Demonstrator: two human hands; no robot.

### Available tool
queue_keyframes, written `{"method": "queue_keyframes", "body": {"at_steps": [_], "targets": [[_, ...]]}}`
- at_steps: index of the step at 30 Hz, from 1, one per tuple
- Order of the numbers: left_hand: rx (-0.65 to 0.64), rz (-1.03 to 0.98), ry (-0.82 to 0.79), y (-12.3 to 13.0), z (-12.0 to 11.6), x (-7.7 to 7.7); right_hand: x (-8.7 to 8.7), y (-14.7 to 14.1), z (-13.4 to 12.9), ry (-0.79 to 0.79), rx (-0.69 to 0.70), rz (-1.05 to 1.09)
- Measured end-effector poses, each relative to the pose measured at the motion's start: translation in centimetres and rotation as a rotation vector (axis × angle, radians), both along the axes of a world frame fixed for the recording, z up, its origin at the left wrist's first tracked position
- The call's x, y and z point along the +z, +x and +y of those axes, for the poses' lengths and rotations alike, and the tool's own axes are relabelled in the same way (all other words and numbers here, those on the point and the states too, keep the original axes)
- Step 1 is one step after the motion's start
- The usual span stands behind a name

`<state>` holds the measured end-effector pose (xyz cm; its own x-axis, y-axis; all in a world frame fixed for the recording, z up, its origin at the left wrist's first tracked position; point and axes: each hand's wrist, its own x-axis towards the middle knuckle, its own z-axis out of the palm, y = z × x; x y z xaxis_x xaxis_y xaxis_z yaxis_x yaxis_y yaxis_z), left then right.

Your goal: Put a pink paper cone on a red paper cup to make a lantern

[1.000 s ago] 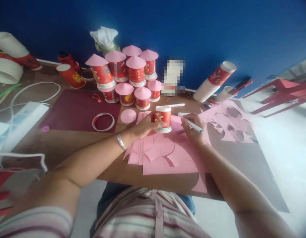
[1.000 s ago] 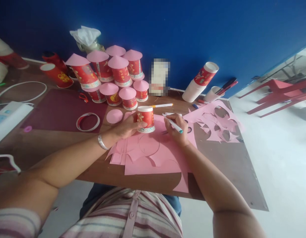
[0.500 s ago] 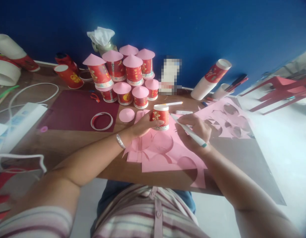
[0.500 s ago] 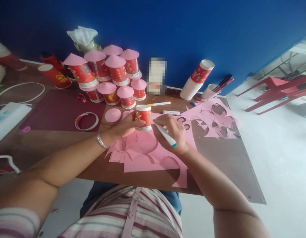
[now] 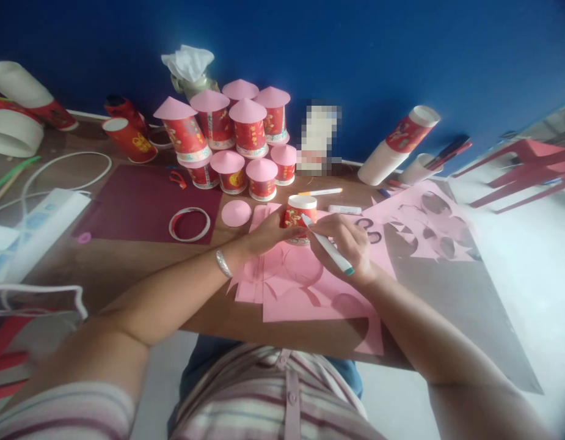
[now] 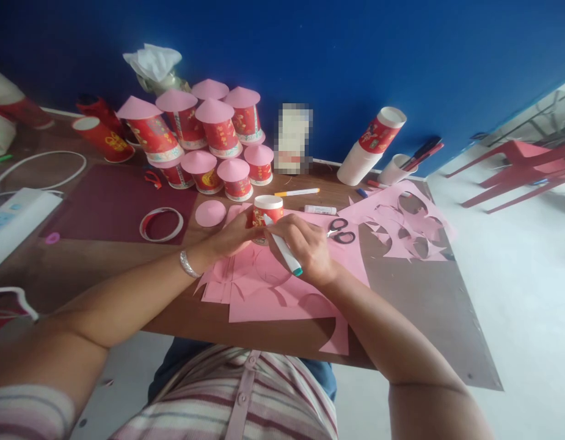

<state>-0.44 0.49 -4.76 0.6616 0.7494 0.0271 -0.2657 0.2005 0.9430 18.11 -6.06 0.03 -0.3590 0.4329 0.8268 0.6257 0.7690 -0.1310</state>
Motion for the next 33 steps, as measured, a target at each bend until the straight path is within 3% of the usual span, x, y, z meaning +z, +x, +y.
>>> {"method": "queue_keyframes", "body": {"at_steps": [33], "targets": [[0.01,0.07,0.061,0.0,-0.3,0.7,1.1,0.6,-0.6,0.01,-0.02,-0.298]]}}
